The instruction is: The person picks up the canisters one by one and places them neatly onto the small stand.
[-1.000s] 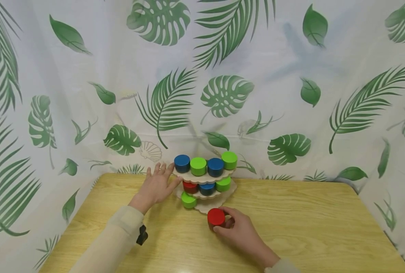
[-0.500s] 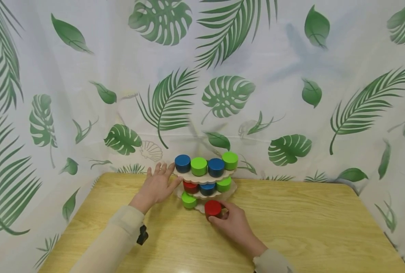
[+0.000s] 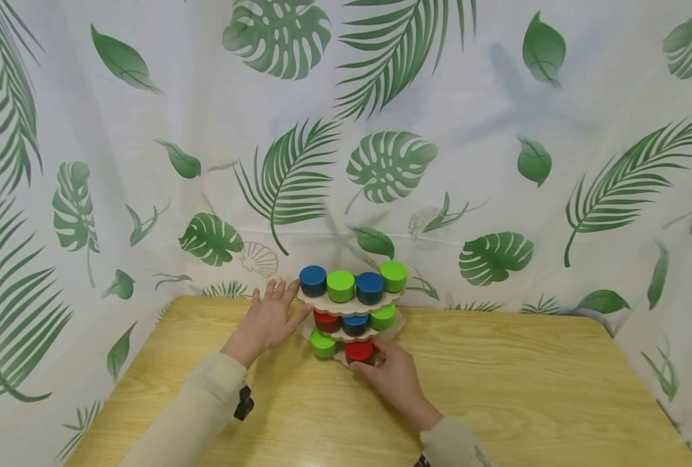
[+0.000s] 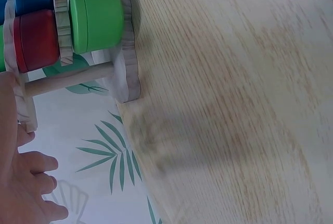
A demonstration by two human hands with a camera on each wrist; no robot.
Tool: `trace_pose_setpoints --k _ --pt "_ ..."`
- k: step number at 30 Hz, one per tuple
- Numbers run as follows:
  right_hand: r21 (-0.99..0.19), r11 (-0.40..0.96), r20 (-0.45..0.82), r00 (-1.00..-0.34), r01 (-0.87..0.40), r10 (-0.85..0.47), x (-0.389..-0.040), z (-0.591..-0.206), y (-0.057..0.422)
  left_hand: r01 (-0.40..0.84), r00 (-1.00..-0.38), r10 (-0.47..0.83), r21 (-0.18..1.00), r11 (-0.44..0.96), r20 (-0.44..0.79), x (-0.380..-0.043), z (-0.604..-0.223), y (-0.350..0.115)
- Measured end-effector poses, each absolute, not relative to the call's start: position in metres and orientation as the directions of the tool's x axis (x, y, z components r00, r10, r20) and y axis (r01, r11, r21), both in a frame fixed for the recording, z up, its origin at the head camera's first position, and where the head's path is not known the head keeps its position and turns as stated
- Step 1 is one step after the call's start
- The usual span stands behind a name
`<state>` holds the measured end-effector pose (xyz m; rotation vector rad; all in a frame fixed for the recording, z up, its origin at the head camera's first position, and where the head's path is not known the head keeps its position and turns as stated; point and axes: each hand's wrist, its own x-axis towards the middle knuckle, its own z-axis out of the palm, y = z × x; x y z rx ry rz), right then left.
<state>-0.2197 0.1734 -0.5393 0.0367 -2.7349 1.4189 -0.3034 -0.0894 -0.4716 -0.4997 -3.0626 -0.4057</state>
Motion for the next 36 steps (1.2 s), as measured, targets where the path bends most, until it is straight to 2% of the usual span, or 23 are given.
trace_pose_setpoints --k 23,36 --pt "-0.788 0.609 0.139 -0.99 -0.091 0.032 -0.2262 -0.54 0.167 0.313 -0.95 0.309 0.244 0.918 0.055 -0.3032 -0.4717 -0.0883" --pt "-0.797 0.6 0.116 -0.993 -0.072 0.035 -0.2248 -0.5411 0.1682 0.309 -0.951 0.306 0.246 0.919 0.05 -0.3016 -0.4695 -0.0888"
